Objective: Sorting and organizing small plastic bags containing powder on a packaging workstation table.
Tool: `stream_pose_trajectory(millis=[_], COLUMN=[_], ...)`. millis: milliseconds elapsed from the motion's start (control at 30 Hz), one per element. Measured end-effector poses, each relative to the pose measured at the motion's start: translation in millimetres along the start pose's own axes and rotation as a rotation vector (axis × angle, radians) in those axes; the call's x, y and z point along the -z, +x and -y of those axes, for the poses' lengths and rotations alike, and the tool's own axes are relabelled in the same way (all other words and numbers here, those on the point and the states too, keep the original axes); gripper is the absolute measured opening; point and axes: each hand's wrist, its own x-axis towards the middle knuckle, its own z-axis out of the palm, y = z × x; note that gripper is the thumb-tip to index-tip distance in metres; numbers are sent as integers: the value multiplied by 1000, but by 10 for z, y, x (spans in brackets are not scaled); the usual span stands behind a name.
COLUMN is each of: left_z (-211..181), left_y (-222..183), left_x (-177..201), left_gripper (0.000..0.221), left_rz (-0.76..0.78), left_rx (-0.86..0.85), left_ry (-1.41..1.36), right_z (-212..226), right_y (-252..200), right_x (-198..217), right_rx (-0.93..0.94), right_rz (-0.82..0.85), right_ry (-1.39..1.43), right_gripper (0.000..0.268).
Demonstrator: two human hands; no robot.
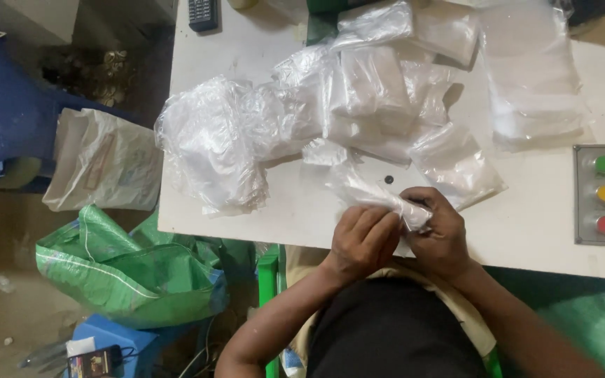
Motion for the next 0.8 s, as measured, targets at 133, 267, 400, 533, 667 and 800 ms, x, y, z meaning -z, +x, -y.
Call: stream_pose_trajectory(millis=[133, 267, 400, 533, 667, 800], left_z=[25, -101, -168, -281, -323, -320], left_y=[-106, -96, -21, -150, -31, -134], left_x=[13, -16, -22, -1, -9, 21], left_gripper=[13, 16, 17, 18, 22, 18], left_rz=[13, 19, -9, -2, -56, 64], left_rx=[101, 49, -100, -63, 68, 138], left_ry=[-69, -27, -23, -20, -143, -210], right_z=[141, 18, 18, -269, -391, -655], right_y=[2, -107, -13, -44, -39, -347], right_x=[42, -57, 117, 73, 73, -128], right_rx=[-146, 294, -118, -653, -912, -1006], right_rz=[2, -42, 130, -3, -86, -14], right_ry=[62, -119, 175, 719, 1073, 1230], right_gripper=[33, 7, 8, 8, 17, 20])
